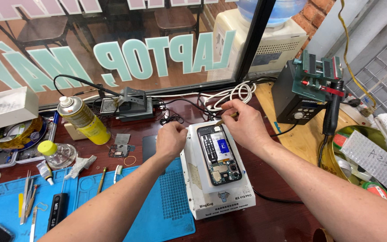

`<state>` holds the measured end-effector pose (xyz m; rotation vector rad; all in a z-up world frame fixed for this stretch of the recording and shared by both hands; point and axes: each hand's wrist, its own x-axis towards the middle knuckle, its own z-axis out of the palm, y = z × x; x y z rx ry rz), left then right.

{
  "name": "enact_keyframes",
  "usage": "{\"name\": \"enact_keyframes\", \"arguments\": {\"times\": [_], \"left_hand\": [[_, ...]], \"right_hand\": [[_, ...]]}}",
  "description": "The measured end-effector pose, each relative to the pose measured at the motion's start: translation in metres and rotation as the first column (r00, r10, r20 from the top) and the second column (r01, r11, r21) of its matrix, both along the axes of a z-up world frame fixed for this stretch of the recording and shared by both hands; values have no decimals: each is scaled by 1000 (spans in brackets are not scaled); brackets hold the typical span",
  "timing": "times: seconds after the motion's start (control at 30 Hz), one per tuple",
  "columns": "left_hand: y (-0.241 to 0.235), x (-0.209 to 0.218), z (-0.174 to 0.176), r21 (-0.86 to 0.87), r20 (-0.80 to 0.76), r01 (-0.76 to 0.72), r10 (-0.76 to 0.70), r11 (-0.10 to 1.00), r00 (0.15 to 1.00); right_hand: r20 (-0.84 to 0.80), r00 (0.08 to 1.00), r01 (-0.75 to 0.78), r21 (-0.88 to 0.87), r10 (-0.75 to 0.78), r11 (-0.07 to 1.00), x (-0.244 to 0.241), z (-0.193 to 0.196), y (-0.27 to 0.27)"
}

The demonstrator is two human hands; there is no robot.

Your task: The person uses a small metal spudger to pry and separate internal components of a disassembled smartphone placed on a workbench. They lift a metal bracket and then continue to separate the motherboard from the chassis, handling the phone and components with both hands.

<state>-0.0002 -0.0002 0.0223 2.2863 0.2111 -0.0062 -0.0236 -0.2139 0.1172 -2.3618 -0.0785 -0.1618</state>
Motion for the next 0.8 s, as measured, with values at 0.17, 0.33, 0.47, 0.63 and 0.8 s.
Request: {"name": "enact_keyframes", "arguments": {"times": [0.17,0.33,0.47,0.63,0.8], "left_hand": [[-8,-1,15,-27,241,109,-100,994,965],[-28,-8,28,140,223,286,-312,948,924],[-39,-12,34,226,183,226,-269,948,946],[-39,-11,37,221,147,210,-246,952,958],[-38,-14,38,191,102,202,-224,961,969]], "right_hand": [[34,999,-2,-13,2,1000,2,-1,2],[72,996,-46,-36,48,998,5,-2,2],[79,992,-93,-68,98,993,12,-4,4],[35,958,-280,-92,284,956,35,-1,6],[12,943,-328,-123,332,937,43,5,6]]}}
